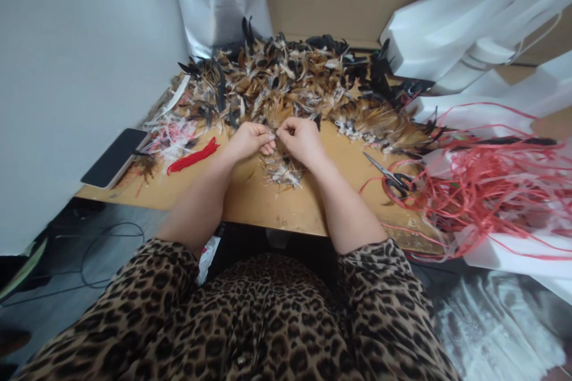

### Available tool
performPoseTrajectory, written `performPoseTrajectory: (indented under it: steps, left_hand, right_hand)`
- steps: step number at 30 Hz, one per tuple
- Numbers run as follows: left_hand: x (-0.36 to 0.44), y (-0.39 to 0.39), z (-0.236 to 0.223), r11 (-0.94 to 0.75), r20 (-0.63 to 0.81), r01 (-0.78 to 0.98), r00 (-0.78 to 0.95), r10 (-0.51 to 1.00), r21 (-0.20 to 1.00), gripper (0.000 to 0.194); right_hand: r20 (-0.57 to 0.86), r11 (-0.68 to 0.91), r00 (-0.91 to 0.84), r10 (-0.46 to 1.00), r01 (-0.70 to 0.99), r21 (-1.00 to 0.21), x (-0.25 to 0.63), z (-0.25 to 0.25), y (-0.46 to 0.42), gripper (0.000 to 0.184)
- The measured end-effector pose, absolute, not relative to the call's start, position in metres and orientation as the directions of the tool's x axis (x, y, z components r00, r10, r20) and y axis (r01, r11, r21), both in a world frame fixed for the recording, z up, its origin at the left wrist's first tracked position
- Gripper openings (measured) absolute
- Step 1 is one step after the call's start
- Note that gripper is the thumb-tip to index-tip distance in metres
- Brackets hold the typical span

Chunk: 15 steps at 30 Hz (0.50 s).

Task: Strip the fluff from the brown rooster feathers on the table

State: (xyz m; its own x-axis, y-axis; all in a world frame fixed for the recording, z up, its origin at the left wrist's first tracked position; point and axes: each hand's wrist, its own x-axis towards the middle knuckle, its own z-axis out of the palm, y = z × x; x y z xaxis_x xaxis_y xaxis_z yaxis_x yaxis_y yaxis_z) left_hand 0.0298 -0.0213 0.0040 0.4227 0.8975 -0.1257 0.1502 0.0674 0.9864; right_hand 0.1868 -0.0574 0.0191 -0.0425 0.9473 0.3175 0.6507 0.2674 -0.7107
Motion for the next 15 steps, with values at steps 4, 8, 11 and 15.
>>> performPoseTrajectory:
  steps: [4,8,11,15]
  left_hand:
    - [0.03,-0.025,0.006,0.031,-0.165,0.296,0.441,0.882,0.955,0.031]
    - [0.03,-0.03,0.007,-0.019,-0.198,0.401,0.493,0.847,0.916,0.035]
    - [0.029,-0.032,0.006,-0.061,-0.207,0.426,0.555,0.806,0.903,0.033]
    - [0.028,-0.035,0.01,-0.073,-0.176,0.344,0.636,0.751,0.936,0.027]
  right_hand:
    - [0.309,0.397,-0.266,0.913,0.752,-0.526,0.183,0.026,-0.066,0.019]
    - [0.311,0.494,-0.408,0.859,0.82,-0.289,0.18,0.032,-0.071,0.025]
    - [0.349,0.567,-0.467,0.813,0.772,-0.286,0.185,0.033,-0.066,0.025]
    - [0.392,0.579,-0.426,0.815,0.618,-0.532,0.201,0.028,-0.054,0.017]
